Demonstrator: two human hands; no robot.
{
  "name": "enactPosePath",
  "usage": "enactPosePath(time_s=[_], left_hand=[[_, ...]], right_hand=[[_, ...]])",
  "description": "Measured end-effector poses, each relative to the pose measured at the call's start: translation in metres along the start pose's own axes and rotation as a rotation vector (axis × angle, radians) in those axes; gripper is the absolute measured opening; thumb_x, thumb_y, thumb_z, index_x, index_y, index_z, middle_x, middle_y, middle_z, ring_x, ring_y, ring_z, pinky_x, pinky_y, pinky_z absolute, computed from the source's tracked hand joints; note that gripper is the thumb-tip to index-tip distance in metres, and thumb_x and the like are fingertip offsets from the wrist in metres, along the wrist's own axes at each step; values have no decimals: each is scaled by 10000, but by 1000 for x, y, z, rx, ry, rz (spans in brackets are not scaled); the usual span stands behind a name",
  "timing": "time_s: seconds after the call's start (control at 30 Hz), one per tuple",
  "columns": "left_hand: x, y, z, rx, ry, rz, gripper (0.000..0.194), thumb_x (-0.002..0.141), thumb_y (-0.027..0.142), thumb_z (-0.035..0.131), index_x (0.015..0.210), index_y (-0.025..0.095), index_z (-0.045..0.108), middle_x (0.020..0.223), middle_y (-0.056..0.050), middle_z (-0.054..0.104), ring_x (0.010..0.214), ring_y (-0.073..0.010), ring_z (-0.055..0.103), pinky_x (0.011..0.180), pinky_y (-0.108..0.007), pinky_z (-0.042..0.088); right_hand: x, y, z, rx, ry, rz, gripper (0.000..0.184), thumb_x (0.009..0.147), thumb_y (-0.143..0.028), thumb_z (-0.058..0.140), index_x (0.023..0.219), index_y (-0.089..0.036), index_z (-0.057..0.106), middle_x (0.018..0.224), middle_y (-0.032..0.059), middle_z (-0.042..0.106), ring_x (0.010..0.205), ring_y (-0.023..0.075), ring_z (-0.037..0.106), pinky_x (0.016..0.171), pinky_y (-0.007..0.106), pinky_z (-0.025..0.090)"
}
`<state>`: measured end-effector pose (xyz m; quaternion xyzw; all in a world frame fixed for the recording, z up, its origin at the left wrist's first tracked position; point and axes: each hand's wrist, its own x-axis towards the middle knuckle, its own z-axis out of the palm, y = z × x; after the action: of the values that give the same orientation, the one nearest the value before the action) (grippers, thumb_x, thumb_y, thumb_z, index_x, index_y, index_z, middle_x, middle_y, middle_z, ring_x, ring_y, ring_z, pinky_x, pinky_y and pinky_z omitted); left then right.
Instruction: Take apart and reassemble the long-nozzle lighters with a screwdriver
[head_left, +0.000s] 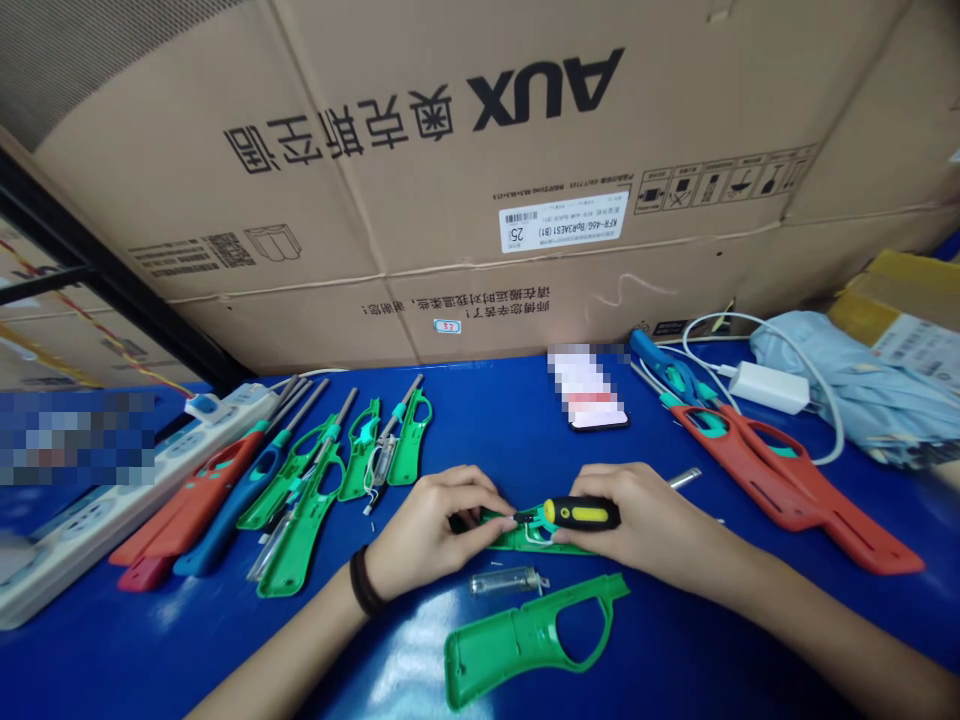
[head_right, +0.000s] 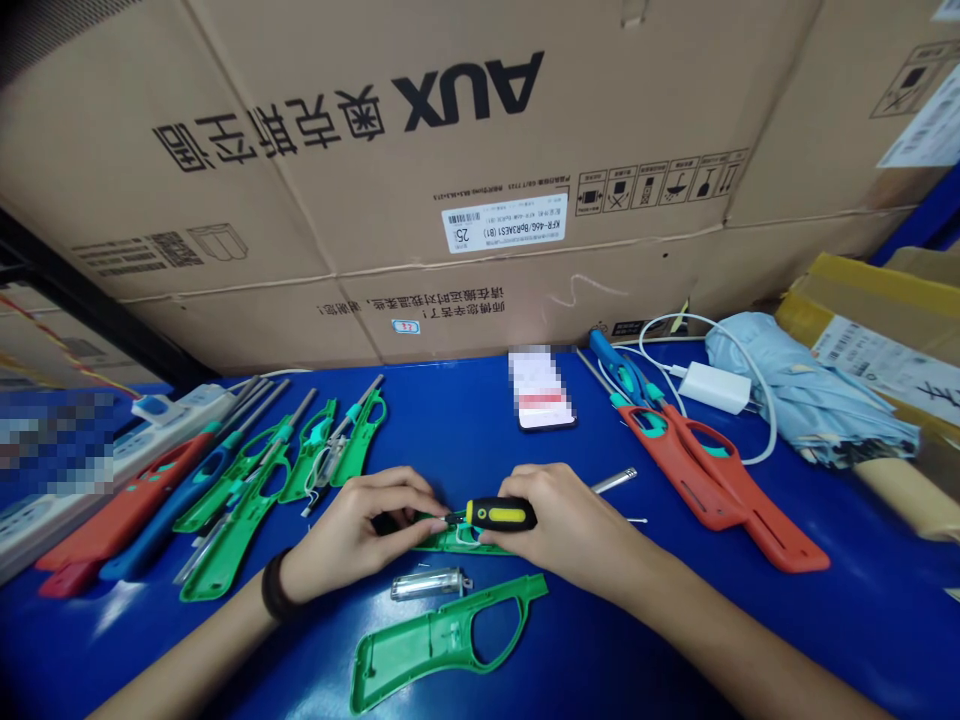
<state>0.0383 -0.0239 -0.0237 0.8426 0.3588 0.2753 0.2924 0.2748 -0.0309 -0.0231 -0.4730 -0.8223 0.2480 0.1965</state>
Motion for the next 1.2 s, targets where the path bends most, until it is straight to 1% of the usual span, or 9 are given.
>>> enactPosePath(time_s=[0.13, 0.23, 0.4, 0.5, 0.67, 0.8, 0.93, 1.1, 1.2], left_hand=[[0, -1, 0, 5, 2, 49, 129, 847, 214, 630, 913, 178, 735, 849, -53, 659, 740, -130, 622, 676, -247, 515], [0, -2, -1, 13, -15, 67, 147, 858, 193, 614, 947, 179, 731, 873, -55, 665, 776, -134, 631, 713, -253, 516], [0, -3, -1, 57, -31, 100, 163, 872, 198, 596, 966, 172, 727, 885, -59, 663, 789, -137, 626, 727, -255, 517], [-1, -4, 0, 108, -45, 126, 176, 882, 183, 578, 988, 171, 719, 908, -60, 659, 809, -139, 623, 745, -258, 517], [-3, -3, 0, 238, -74, 195, 209, 907, 173, 530, 1034, 166, 695, 933, -60, 652, 825, -144, 614, 752, -267, 527], [-4, -2, 1, 344, -82, 240, 234, 938, 201, 479, 1055, 167, 679, 942, -59, 647, 829, -145, 612, 746, -268, 539], [-4, 0, 1, 464, -79, 277, 254, 955, 218, 442, 1072, 160, 660, 927, -59, 647, 796, -141, 615, 693, -254, 551], [-1, 6, -2, 684, -54, 393, 233, 947, 218, 458, 1045, 156, 661, 834, -46, 653, 687, -155, 588, 593, -283, 546], [-1, 8, -3, 718, -76, 401, 233, 944, 205, 461, 1084, 159, 641, 849, -48, 651, 703, -161, 585, 598, -290, 551]], right_hand=[[-3, -4, -2, 63, -58, -28, 33, 750, -175, 641, 719, -178, 634, 728, -4, 611, 628, 111, 554, 572, 211, 362], [-6, -7, -4, 91, -116, -34, 115, 698, -82, 591, 727, -182, 638, 766, -3, 620, 657, 111, 567, 597, 203, 379], [-6, -5, -5, 85, -121, -41, 69, 739, -126, 584, 699, -176, 610, 738, -1, 594, 643, 110, 551, 592, 206, 372], [-6, -5, -5, 77, -119, -58, 100, 755, -127, 578, 667, -173, 574, 723, -4, 568, 621, 101, 533, 566, 203, 351], [-6, -4, -5, 45, -109, -84, 154, 745, -58, 542, 641, -172, 533, 715, -11, 536, 597, 88, 510, 544, 201, 325], [-5, -4, -8, 37, -119, -51, 163, 757, -92, 555, 619, -173, 528, 682, -14, 546, 589, 92, 517, 536, 205, 322], [-5, -5, -11, 36, -121, -22, 144, 758, -118, 565, 626, -175, 555, 666, -12, 568, 591, 100, 530, 539, 205, 333], [-4, -6, -10, 34, -118, -67, 135, 755, -114, 572, 635, -176, 566, 664, -11, 551, 586, 102, 513, 538, 209, 331], [-4, -7, -8, 50, -110, -82, 145, 761, -122, 579, 627, -174, 558, 667, -11, 531, 583, 98, 503, 537, 207, 332]])
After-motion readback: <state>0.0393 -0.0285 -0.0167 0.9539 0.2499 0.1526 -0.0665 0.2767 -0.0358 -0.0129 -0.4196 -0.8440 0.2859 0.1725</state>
